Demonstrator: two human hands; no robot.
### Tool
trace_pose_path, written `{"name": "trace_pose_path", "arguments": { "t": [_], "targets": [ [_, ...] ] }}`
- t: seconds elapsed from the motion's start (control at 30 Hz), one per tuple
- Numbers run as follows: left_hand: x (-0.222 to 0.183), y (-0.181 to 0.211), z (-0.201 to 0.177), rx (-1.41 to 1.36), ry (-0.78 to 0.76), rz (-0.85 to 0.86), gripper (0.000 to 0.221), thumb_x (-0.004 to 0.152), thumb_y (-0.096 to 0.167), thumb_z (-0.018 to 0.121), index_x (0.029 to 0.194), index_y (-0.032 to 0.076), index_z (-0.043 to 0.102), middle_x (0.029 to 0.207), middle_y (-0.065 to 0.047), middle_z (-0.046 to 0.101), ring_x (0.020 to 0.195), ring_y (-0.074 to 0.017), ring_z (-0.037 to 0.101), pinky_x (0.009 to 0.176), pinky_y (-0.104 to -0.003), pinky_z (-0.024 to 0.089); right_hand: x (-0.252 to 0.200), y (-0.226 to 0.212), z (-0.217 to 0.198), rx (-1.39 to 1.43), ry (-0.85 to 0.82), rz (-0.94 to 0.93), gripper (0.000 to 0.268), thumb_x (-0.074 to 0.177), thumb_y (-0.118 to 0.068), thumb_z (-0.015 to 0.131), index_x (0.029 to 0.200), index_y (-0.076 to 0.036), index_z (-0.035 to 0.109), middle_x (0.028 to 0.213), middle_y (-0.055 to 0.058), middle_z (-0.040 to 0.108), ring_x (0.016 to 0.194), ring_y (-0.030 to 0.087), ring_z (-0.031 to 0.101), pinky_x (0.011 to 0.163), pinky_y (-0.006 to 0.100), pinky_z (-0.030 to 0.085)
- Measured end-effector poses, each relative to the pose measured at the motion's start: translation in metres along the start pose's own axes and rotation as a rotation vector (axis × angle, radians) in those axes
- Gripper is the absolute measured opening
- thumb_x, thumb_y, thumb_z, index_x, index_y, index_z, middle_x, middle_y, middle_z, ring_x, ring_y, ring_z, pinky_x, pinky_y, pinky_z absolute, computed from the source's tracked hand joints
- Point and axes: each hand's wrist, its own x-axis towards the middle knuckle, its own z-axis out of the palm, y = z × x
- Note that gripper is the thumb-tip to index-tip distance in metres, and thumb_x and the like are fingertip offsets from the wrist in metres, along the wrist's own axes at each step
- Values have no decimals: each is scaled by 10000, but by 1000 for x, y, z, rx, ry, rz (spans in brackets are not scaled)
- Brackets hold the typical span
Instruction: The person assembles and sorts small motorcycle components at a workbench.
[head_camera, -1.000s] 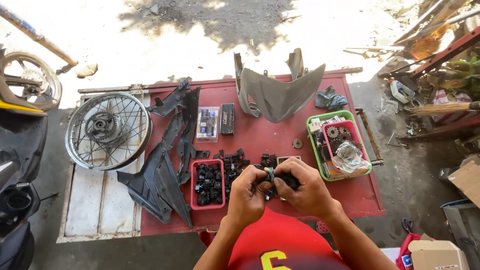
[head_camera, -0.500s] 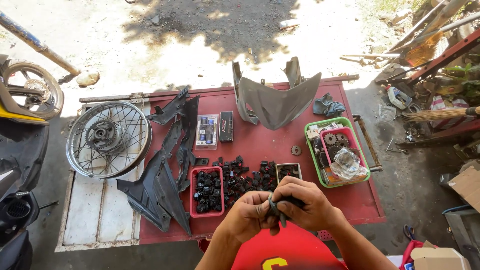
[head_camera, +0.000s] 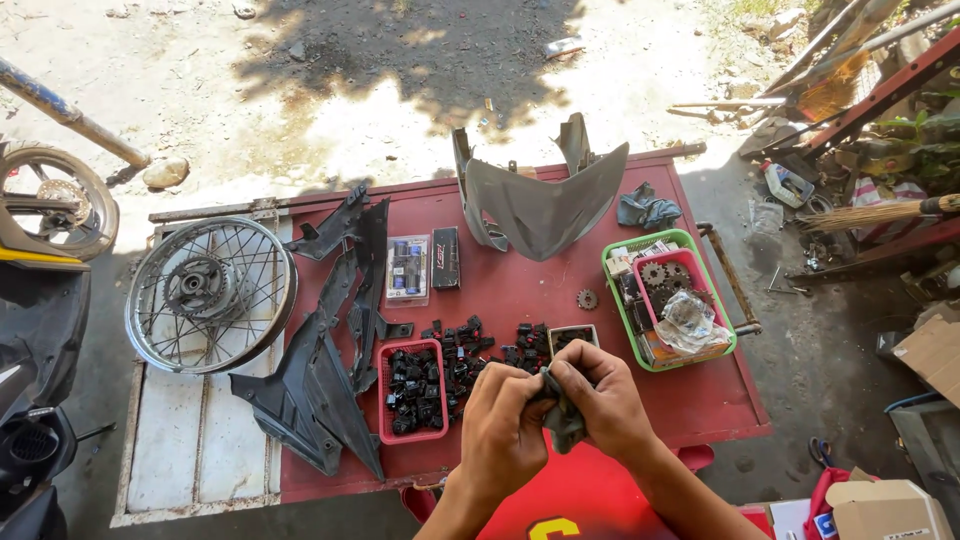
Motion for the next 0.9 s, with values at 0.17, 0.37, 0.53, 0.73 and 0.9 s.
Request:
{"name": "trace_pose_path", "arguments": {
  "t": [0.17,0.37,0.53,0.73,0.9],
  "targets": [
    [-18,-13,4,-609,-112,-576,86,950,30,703,1017,-13,671,857,-65,663,760,-130,610,676,-271,501,-5,4,-6,-119,-160,-322,206,1051,-191,668,1040,12,637,892,29,617,666,75,601,522,244,507],
    [-27,-23,28,-1052,121,-864,173,976,115,689,1069,-31,675,911,-28,703,788,-78,624,702,-240,516,-16,-7,21,-242,-38,-465,214,1048,-144,688,1165,34,660,928,31,608,762,81,578,613,237,481],
    [-20,-14,22,-1021,109,-794,208,1009,82,681,1162,-50,731,904,-14,671,782,-75,584,689,-243,504,-18,-3,24,-89,116,-214,267,953,-116,681,1177,23,644,828,55,682,586,90,626,450,237,497],
    [-14,-10,21,-850,101,-789,214,969,64,684,1153,-39,718,941,-1,716,844,-55,623,747,-225,531,-17,-2,38,-530,201,-671,200,1042,-69,662,1202,44,702,1015,67,694,836,104,642,694,252,537],
    [-18,-6,24,-643,174,-656,170,989,35,696,1142,-34,720,892,4,676,799,-37,579,690,-208,505,-17,-1,45,-567,272,-638,261,992,-29,663,1241,24,717,1078,95,681,873,129,665,738,255,562]
  ]
}}
